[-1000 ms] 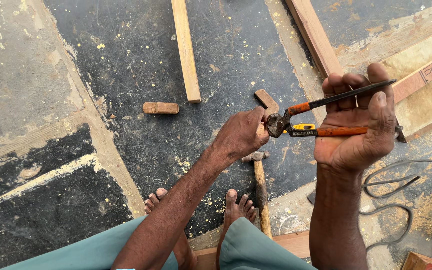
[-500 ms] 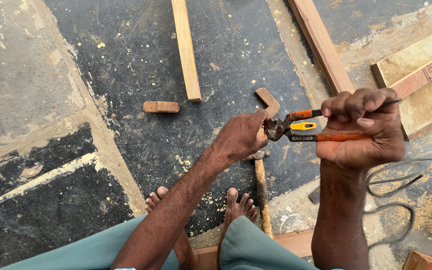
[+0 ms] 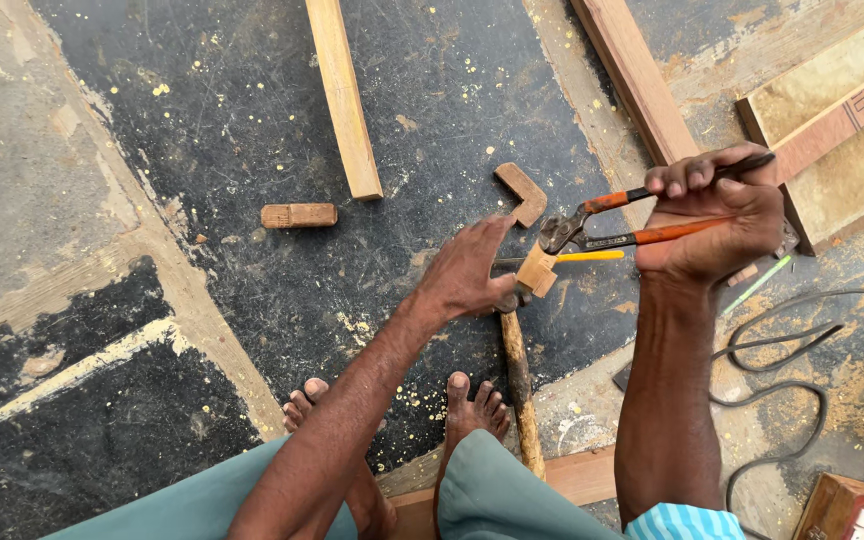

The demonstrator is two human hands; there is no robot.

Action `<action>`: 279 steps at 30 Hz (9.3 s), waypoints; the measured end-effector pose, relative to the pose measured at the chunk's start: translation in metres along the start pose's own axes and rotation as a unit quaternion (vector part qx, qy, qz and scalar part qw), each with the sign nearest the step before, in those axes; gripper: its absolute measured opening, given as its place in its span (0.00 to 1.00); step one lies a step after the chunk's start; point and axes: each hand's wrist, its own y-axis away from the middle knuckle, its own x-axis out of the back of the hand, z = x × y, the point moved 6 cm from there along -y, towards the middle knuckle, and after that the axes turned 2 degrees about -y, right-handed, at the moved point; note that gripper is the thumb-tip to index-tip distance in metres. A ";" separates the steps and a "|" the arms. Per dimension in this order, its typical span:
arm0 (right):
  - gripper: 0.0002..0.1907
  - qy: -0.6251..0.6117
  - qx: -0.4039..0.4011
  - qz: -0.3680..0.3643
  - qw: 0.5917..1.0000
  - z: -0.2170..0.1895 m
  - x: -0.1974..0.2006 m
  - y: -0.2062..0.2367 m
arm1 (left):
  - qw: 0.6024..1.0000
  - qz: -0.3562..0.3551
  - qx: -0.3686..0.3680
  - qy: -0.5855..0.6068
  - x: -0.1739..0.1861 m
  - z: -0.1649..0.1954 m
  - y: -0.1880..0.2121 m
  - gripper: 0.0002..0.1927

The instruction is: The person sits on the workshop floor and fits small wooden blocks against curved wooden furniture parts, using a hammer and pliers on the blocks. They then hold a long curved wood piece on their lap, mark lines on it with a marker, and use a try square to guide marking while comparing pieces.

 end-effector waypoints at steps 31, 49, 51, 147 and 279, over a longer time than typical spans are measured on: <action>0.42 0.668 0.009 -0.216 0.712 0.058 0.016 0.166 | 0.964 0.231 0.033 -0.124 0.071 -0.101 -0.046 0.17; 0.32 0.702 0.109 -0.264 0.652 0.094 -0.081 0.062 | 0.948 0.231 0.011 -0.220 0.076 -0.103 -0.072 0.21; 0.33 0.717 0.137 -0.282 0.622 0.096 -0.082 0.065 | 0.948 0.228 0.015 -0.223 0.079 -0.101 -0.073 0.22; 0.25 0.508 0.075 -0.096 0.852 -0.054 0.053 0.083 | 0.971 -0.130 0.157 -0.123 0.083 -0.040 -0.026 0.20; 0.19 0.617 -0.146 -0.187 0.750 0.100 -0.019 0.180 | 0.957 -0.115 0.243 -0.105 0.056 -0.004 0.029 0.15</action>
